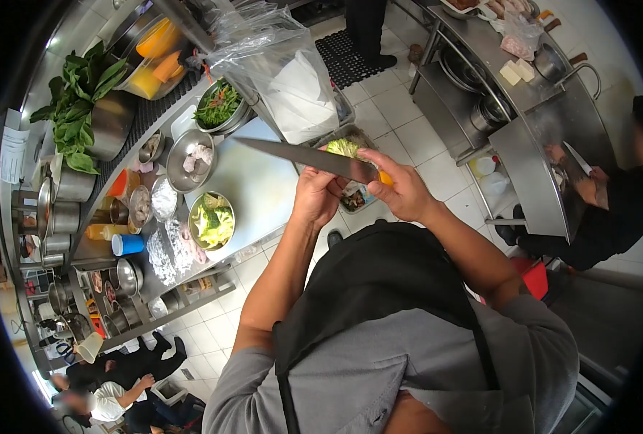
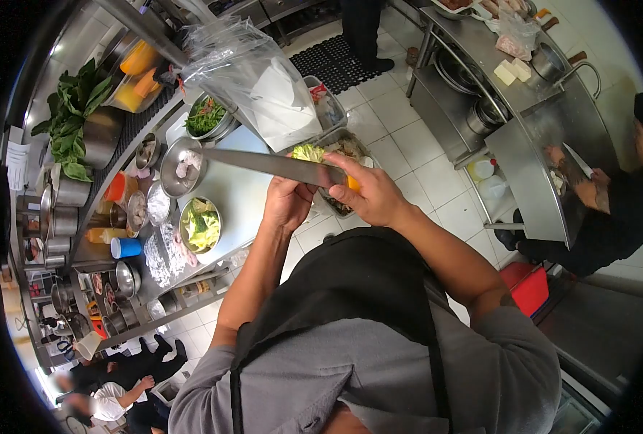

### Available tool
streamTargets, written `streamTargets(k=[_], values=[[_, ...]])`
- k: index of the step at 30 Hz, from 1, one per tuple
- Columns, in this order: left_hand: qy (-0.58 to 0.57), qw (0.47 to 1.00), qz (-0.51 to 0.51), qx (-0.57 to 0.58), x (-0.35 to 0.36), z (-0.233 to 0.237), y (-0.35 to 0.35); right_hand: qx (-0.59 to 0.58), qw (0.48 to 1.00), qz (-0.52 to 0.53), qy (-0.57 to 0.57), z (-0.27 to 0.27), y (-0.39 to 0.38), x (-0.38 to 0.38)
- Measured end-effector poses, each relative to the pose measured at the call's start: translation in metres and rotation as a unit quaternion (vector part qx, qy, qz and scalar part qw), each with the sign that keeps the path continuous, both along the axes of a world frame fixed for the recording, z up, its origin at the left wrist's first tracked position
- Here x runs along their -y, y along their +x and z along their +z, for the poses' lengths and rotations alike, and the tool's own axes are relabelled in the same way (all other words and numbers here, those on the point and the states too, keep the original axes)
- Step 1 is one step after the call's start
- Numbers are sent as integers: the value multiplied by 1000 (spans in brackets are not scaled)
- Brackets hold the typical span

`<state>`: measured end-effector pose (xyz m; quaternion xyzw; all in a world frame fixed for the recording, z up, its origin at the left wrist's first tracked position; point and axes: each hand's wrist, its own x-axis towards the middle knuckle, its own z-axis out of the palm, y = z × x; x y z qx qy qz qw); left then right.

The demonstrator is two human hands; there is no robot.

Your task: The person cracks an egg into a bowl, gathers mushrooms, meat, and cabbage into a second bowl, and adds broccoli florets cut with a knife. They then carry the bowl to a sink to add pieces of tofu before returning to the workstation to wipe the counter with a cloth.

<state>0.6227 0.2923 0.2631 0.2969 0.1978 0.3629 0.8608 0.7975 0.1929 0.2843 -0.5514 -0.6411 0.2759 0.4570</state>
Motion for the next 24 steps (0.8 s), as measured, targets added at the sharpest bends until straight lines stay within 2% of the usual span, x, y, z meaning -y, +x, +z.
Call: streamTargets(k=[14, 24], values=[[-37, 998, 40, -12, 6, 2, 5, 46, 997, 0, 57, 0, -5, -6], [-43, 998, 38, -6, 5, 2, 5, 52, 998, 3, 43, 1, -5, -6]])
